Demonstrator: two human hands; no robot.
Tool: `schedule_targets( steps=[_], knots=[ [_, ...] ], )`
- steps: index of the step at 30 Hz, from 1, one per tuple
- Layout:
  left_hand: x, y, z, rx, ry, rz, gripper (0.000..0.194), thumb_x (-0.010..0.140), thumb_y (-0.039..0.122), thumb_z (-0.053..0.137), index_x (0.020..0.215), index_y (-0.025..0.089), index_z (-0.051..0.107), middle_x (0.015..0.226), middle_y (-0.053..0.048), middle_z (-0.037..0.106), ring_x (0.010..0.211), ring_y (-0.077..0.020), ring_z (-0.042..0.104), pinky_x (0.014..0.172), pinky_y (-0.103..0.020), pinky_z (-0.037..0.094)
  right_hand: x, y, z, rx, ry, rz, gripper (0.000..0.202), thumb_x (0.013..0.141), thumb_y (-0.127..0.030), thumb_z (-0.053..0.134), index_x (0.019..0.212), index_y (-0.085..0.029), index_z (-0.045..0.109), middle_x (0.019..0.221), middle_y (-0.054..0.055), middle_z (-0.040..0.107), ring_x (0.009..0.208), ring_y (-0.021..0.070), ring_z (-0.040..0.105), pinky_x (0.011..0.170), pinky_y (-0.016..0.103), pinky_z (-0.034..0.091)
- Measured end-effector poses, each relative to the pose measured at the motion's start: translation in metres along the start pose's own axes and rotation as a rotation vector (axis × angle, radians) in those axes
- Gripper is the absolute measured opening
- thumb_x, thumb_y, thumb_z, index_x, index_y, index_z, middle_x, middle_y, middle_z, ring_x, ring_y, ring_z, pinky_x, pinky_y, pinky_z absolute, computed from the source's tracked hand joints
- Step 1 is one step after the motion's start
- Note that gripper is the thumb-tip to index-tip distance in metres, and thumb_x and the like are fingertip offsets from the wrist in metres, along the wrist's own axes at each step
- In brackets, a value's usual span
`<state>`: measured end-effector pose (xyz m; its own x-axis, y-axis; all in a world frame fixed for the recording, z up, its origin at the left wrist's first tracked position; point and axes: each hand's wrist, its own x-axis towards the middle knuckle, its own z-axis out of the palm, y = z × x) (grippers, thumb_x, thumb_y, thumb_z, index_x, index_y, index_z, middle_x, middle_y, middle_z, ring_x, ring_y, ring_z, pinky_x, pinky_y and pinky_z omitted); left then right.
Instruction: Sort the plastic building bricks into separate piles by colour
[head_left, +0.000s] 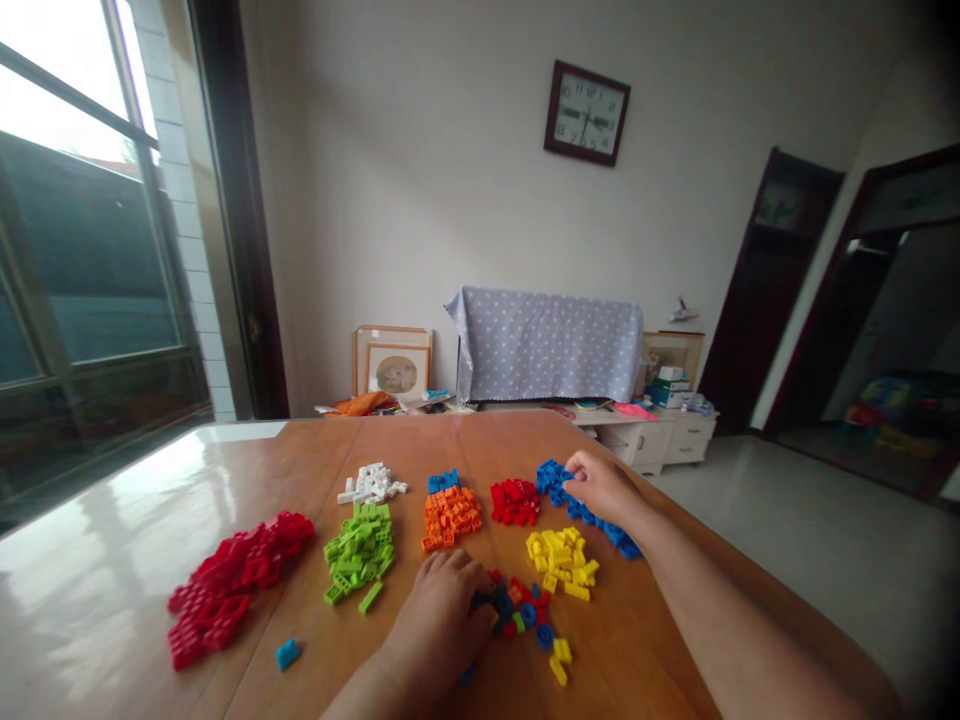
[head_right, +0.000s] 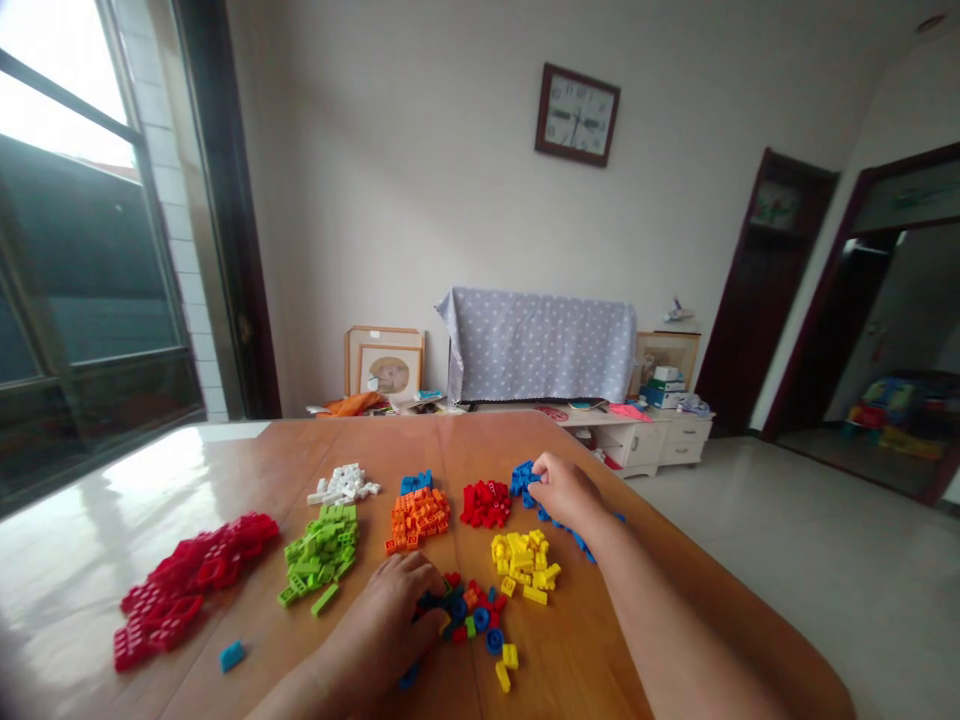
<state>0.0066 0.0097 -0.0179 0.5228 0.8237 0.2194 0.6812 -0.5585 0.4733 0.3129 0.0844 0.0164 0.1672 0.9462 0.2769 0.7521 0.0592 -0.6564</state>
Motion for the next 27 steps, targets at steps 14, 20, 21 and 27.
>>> schedule_targets(
  steps=[14, 20, 21, 27],
  knots=[
    [0.002, 0.0, 0.004, 0.001, 0.044, -0.035, 0.022, 0.067, 0.015, 0.058, 0.087, 0.023, 0.061, 0.099, -0.004, 0.062, 0.097, -0.0227, 0.054, 0.083, -0.031, 0.041, 0.033, 0.042, -0.002, -0.015, 0.179, 0.137, 0.029, 0.082, -0.031, 0.06, 0.109, -0.022, 0.062, 0.088, 0.004, 0.072, 0.07, 0.0167, 0.064, 0.058, 0.024, 0.042],
    [0.003, 0.003, 0.002, -0.047, 0.124, -0.033, 0.022, 0.074, 0.013, 0.055, 0.093, 0.024, 0.06, 0.099, -0.003, 0.064, 0.098, -0.0222, 0.057, 0.085, -0.032, 0.043, 0.001, 0.014, 0.016, 0.191, 0.004, -0.05, 0.02, 0.085, -0.034, 0.053, 0.096, -0.02, 0.064, 0.076, 0.0, 0.067, 0.067, 0.0162, 0.061, 0.057, 0.024, 0.044],
    [0.002, 0.002, 0.003, -0.081, 0.149, -0.026, 0.025, 0.076, 0.013, 0.055, 0.098, 0.024, 0.06, 0.101, -0.004, 0.064, 0.099, -0.0218, 0.058, 0.086, -0.032, 0.044, -0.007, 0.005, 0.018, 0.22, -0.029, -0.098, 0.019, 0.084, -0.033, 0.054, 0.092, -0.019, 0.064, 0.075, 0.0, 0.066, 0.068, 0.0158, 0.06, 0.058, 0.024, 0.044],
    [0.002, 0.002, 0.01, -0.281, 0.28, 0.039, 0.045, 0.08, 0.01, 0.052, 0.123, 0.024, 0.051, 0.108, -0.006, 0.064, 0.097, -0.0187, 0.061, 0.086, -0.031, 0.048, -0.059, -0.061, 0.03, 0.292, -0.304, -0.203, 0.017, 0.088, -0.033, 0.055, 0.087, -0.019, 0.065, 0.074, -0.002, 0.062, 0.067, 0.013, 0.054, 0.058, 0.023, 0.039]
  ],
)
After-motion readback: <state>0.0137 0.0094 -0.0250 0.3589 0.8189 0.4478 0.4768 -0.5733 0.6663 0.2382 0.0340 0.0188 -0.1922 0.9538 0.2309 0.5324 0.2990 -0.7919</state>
